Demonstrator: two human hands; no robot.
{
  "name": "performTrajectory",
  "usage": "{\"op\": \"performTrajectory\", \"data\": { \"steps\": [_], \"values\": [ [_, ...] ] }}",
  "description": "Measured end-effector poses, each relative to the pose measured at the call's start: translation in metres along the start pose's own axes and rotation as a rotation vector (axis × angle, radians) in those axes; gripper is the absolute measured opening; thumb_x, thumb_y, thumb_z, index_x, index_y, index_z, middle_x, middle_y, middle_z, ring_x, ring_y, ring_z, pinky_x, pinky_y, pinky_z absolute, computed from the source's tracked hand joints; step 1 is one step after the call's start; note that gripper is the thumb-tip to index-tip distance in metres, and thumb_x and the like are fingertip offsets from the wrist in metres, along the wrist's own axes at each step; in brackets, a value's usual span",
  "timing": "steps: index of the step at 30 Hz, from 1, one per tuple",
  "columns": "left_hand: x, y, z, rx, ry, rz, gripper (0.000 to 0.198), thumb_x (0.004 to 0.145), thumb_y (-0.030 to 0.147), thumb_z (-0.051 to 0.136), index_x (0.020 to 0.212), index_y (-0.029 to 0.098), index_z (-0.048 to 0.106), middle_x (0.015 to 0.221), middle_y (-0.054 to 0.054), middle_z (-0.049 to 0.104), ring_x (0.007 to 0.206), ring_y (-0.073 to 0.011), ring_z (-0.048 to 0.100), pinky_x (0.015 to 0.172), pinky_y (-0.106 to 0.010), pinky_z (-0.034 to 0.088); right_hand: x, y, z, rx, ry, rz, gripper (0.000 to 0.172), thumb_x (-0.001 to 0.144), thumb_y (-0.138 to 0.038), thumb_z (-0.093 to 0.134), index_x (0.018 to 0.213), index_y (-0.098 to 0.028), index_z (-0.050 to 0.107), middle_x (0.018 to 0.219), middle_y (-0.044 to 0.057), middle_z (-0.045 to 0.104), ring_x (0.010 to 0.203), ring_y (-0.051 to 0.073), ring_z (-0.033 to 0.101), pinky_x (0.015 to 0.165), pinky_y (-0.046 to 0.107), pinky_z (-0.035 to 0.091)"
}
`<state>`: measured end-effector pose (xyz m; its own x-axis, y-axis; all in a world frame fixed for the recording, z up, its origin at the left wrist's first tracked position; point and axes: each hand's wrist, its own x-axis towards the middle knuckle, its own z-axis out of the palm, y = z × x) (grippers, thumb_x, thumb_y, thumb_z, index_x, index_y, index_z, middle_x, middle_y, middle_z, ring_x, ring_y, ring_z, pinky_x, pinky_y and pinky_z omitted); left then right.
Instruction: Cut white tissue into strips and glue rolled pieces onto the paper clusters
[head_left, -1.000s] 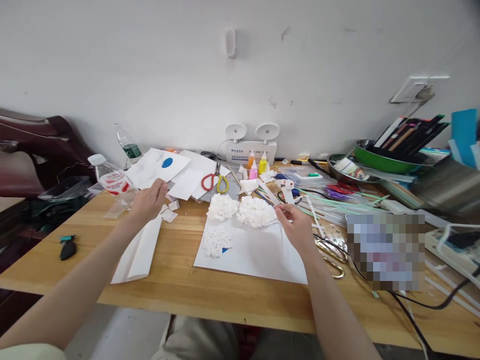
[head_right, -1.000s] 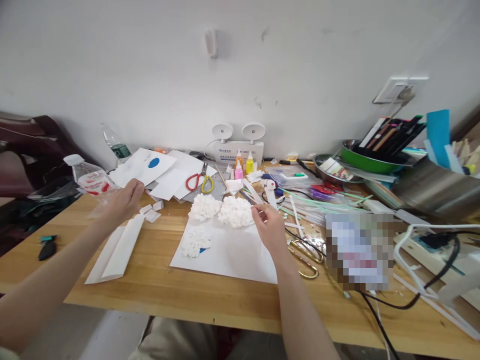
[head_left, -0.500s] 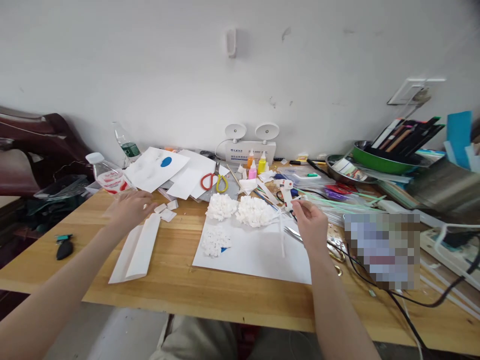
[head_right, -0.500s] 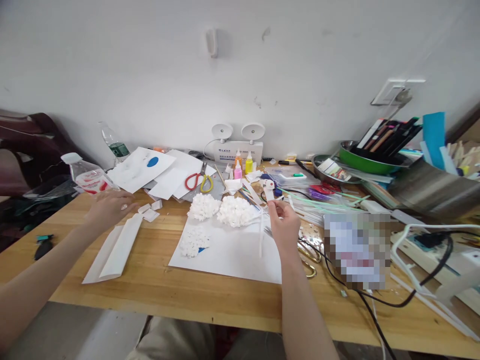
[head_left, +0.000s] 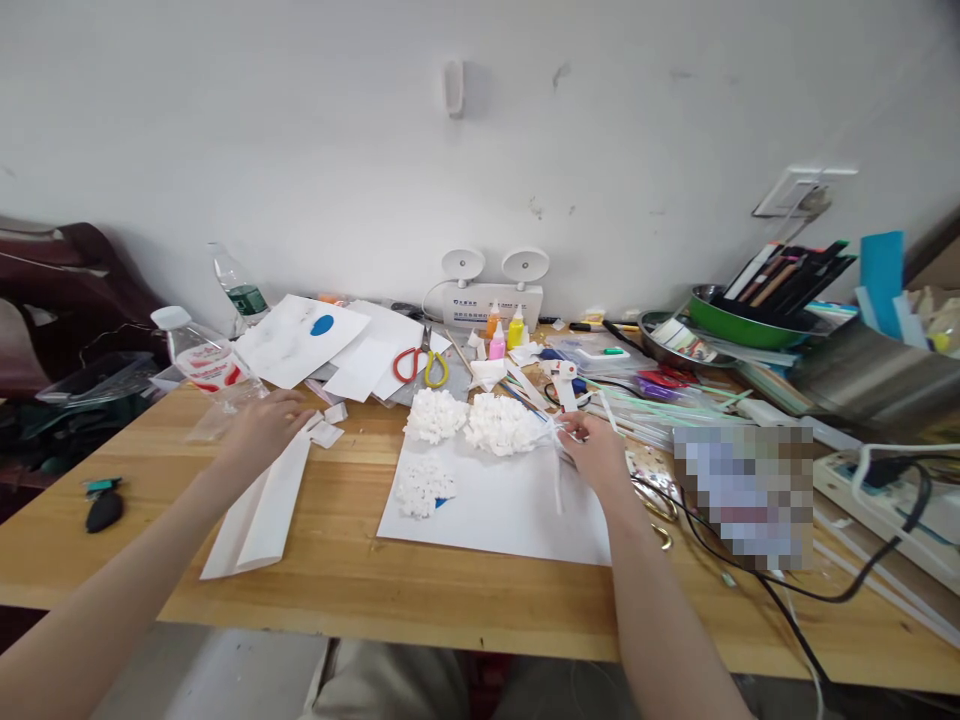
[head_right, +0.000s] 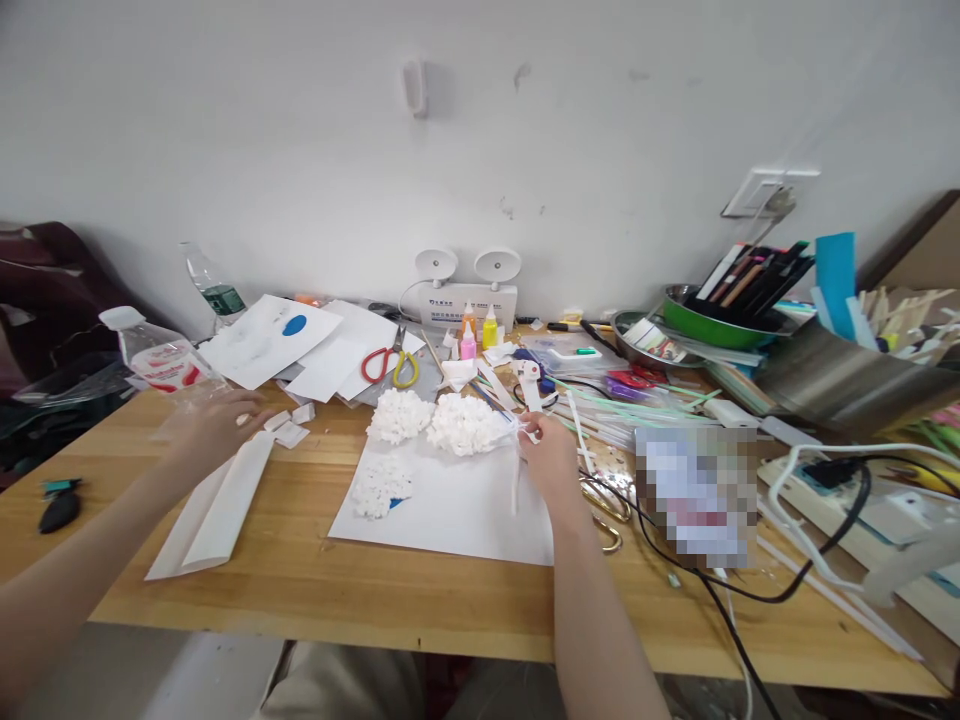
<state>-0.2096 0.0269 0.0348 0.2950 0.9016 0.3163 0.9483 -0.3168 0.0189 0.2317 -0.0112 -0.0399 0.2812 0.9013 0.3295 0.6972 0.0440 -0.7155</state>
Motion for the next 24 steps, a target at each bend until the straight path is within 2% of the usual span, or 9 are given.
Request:
{"op": "performTrajectory", "data": {
  "steps": [3, 5, 8, 11, 13, 15, 17, 19, 24],
  "values": [
    [0.001, 0.007, 0.001, -0.047, 0.06, 0.008, 0.03, 0.08, 0.026, 0.04, 0.106, 0.019, 0.053, 0.117, -0.009, 0.051, 0.108, -0.025, 0.047, 0.09, -0.038, 0.038, -0.001, 0.001, 0.007, -0.023, -0.035, -0.074, 0.023, 0.064, -0.02, 0.054, 0.082, -0.02, 0.067, 0.073, 0.003, 0.059, 0.068, 0.019, 0.052, 0.068, 0.034, 0.039],
    [0.003, 0.012, 0.001, -0.101, 0.102, -0.018, 0.037, 0.077, 0.026, 0.045, 0.113, 0.019, 0.05, 0.117, -0.011, 0.052, 0.108, -0.0254, 0.048, 0.091, -0.037, 0.038, -0.001, 0.0, 0.011, -0.04, -0.044, -0.11, 0.017, 0.064, -0.02, 0.056, 0.075, -0.022, 0.068, 0.073, 0.003, 0.06, 0.073, 0.021, 0.052, 0.072, 0.036, 0.037],
    [0.004, 0.023, -0.005, -0.193, 0.118, -0.081, 0.031, 0.076, 0.034, 0.05, 0.101, 0.017, 0.058, 0.111, -0.011, 0.057, 0.103, -0.0247, 0.053, 0.086, -0.034, 0.041, -0.001, 0.0, 0.013, -0.052, -0.03, -0.14, 0.012, 0.068, -0.024, 0.056, 0.068, -0.021, 0.067, 0.073, 0.005, 0.061, 0.078, 0.023, 0.052, 0.076, 0.039, 0.035],
    [0.005, 0.034, -0.013, -0.31, 0.069, -0.184, 0.031, 0.08, 0.042, 0.043, 0.085, 0.02, 0.064, 0.109, -0.006, 0.061, 0.097, -0.0233, 0.056, 0.078, -0.032, 0.045, 0.0, -0.003, 0.011, -0.045, 0.004, -0.161, 0.015, 0.072, -0.027, 0.054, 0.071, -0.02, 0.066, 0.077, 0.006, 0.063, 0.08, 0.023, 0.052, 0.078, 0.039, 0.036],
    [0.005, 0.041, -0.017, -0.403, 0.016, -0.226, 0.035, 0.081, 0.045, 0.04, 0.073, 0.021, 0.065, 0.111, -0.004, 0.061, 0.093, -0.022, 0.058, 0.077, -0.032, 0.045, 0.0, -0.006, 0.009, -0.027, 0.053, -0.173, 0.017, 0.074, -0.029, 0.052, 0.073, -0.019, 0.065, 0.08, 0.007, 0.062, 0.081, 0.023, 0.053, 0.078, 0.039, 0.037],
    [0.005, 0.045, -0.019, -0.44, 0.036, -0.218, 0.033, 0.08, 0.044, 0.043, 0.071, 0.022, 0.065, 0.112, -0.003, 0.06, 0.095, -0.0216, 0.058, 0.081, -0.032, 0.044, 0.0, -0.011, 0.005, 0.026, 0.123, -0.177, 0.018, 0.075, -0.032, 0.052, 0.075, -0.019, 0.065, 0.081, 0.007, 0.062, 0.082, 0.023, 0.053, 0.077, 0.038, 0.039],
    [0.005, 0.048, -0.018, -0.401, 0.108, -0.156, 0.026, 0.077, 0.042, 0.048, 0.086, 0.023, 0.064, 0.114, -0.004, 0.058, 0.102, -0.0221, 0.054, 0.089, -0.033, 0.04, -0.001, -0.016, 0.003, 0.113, 0.197, -0.164, 0.018, 0.075, -0.033, 0.054, 0.076, -0.019, 0.064, 0.081, 0.006, 0.061, 0.08, 0.021, 0.054, 0.074, 0.036, 0.041],
    [0.006, 0.048, -0.016, -0.337, 0.148, -0.094, 0.031, 0.075, 0.042, 0.051, 0.097, 0.023, 0.061, 0.115, -0.005, 0.057, 0.106, -0.0224, 0.052, 0.092, -0.034, 0.037, -0.003, -0.02, 0.002, 0.208, 0.246, -0.126, 0.018, 0.074, -0.035, 0.056, 0.077, -0.019, 0.063, 0.08, 0.005, 0.061, 0.075, 0.019, 0.055, 0.071, 0.034, 0.043],
    [0.009, 0.04, -0.005, -0.149, 0.061, -0.062, 0.036, 0.085, 0.04, 0.031, 0.07, 0.021, 0.057, 0.094, -0.007, 0.061, 0.095, -0.0226, 0.054, 0.087, -0.034, 0.038, -0.005, -0.028, 0.003, 0.57, 0.321, 0.053, 0.023, 0.066, -0.037, 0.065, 0.078, -0.017, 0.062, 0.077, 0.004, 0.062, 0.066, 0.017, 0.056, 0.067, 0.034, 0.046]
  ]
}}
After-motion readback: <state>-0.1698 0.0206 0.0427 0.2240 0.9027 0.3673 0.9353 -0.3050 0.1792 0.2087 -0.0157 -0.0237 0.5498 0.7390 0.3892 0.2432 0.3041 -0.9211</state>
